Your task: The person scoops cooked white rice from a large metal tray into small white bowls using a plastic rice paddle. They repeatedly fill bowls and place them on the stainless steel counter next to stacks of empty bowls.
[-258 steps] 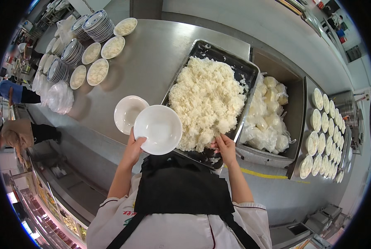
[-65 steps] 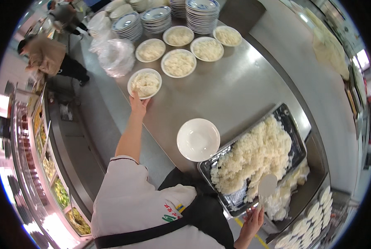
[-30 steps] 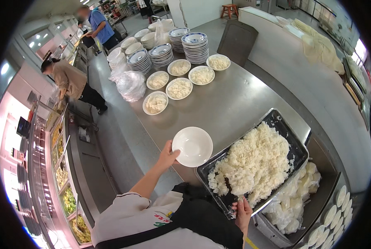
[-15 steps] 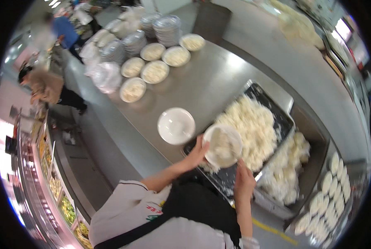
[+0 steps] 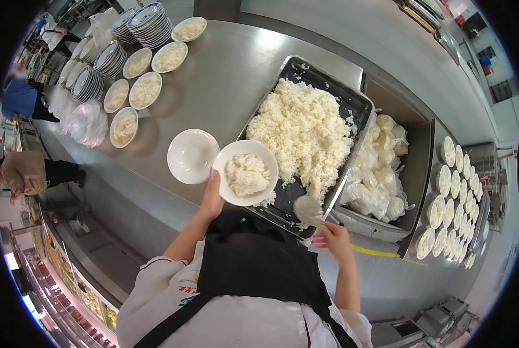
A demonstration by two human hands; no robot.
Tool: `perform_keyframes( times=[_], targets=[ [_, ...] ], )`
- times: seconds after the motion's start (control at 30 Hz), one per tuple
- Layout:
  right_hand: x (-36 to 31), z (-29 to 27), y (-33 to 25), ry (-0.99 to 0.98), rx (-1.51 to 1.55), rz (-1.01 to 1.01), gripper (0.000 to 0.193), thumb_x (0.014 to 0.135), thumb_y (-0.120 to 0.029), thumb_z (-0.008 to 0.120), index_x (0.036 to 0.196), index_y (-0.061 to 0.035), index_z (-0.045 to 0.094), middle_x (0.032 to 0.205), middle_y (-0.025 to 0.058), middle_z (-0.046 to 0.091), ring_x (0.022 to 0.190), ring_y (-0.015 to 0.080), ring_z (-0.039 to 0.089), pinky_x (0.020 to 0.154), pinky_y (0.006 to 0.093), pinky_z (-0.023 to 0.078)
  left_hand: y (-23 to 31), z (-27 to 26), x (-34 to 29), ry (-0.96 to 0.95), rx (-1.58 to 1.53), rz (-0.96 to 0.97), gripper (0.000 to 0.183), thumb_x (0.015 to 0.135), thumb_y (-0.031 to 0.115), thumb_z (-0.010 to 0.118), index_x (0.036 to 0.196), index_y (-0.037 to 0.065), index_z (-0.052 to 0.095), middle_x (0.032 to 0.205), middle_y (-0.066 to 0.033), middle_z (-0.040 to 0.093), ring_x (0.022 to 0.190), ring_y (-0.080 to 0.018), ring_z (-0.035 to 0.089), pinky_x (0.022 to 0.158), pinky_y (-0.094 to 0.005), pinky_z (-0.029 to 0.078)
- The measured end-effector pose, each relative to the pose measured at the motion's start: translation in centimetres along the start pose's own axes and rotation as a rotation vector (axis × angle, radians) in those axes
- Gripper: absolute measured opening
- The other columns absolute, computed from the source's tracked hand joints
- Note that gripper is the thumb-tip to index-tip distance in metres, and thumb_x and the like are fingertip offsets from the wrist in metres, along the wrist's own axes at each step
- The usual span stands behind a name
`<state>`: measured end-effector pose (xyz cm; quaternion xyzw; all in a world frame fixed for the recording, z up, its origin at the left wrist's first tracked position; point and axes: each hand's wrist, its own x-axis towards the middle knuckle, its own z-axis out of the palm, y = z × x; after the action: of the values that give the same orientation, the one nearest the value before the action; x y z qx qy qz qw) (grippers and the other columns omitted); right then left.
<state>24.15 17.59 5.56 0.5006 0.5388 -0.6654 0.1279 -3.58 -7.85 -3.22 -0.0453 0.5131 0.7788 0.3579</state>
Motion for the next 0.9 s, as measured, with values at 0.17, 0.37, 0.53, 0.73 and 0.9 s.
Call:
perform_keyframes(
  times=[0.17, 0.37, 0.53, 0.73, 0.9],
  targets=[
    [9.8, 6.8, 0.1, 0.004, 0.404, -0.106, 0.032, 0.103, -0.017, 0.050, 0.128, 0.0023, 0.055, 0.094, 0.0122, 0.070, 0.077, 0.0170, 0.071, 0.060, 0.0267, 0.058, 1.0, -1.2, -0.8, 0.060, 0.043, 0.015, 0.064, 0.106, 0.047, 0.029, 0.151, 0.002, 0.022, 0.149, -0.0165, 0.041, 0.134, -0.0267, 0.046, 0.110, -0.0410, 0.041],
    [15.5, 10.0, 0.1, -0.014, 0.481, -0.377, 0.043, 0.102, -0.018, 0.054, 0.140, 0.0019, 0.047, 0.095, 0.0103, 0.069, 0.078, 0.0144, 0.069, 0.056, 0.0226, 0.054, 2.7, 1.1, -2.2, 0.063, 0.036, 0.024, 0.059, 0.107, 0.043, 0.030, 0.150, 0.004, 0.019, 0.145, -0.0146, 0.040, 0.133, -0.0229, 0.044, 0.109, -0.0364, 0.040],
    [13.9, 9.1, 0.6, -0.065, 0.490, -0.423, 0.046, 0.101, -0.018, 0.056, 0.143, 0.0008, 0.045, 0.095, 0.0099, 0.069, 0.077, 0.0131, 0.068, 0.054, 0.0205, 0.052, 1.0, -0.8, -1.7, 0.111, 0.142, 0.082, 0.057, 0.108, 0.043, 0.028, 0.149, 0.003, 0.025, 0.140, -0.0139, 0.046, 0.127, -0.0200, 0.047, 0.106, -0.0334, 0.040],
    [13.3, 8.1, 0.3, -0.105, 0.586, -0.397, 0.044, 0.101, -0.018, 0.057, 0.139, 0.0010, 0.049, 0.095, 0.0098, 0.070, 0.074, 0.0117, 0.068, 0.051, 0.0194, 0.049, 1.9, 0.2, -1.6, 0.134, 0.314, 0.151, 0.056, 0.108, 0.043, 0.027, 0.146, 0.002, 0.031, 0.137, -0.0133, 0.048, 0.125, -0.0185, 0.047, 0.106, -0.0317, 0.038],
    [12.3, 6.9, -1.4, -0.083, 0.521, -0.435, 0.045, 0.100, -0.018, 0.058, 0.139, 0.0017, 0.048, 0.096, 0.0113, 0.070, 0.074, 0.0131, 0.068, 0.051, 0.0200, 0.050, 2.1, 0.3, -1.3, 0.139, 0.403, 0.169, 0.060, 0.108, 0.045, 0.027, 0.147, 0.000, 0.030, 0.142, -0.0151, 0.045, 0.132, -0.0219, 0.041, 0.111, -0.0333, 0.031]
  ],
)
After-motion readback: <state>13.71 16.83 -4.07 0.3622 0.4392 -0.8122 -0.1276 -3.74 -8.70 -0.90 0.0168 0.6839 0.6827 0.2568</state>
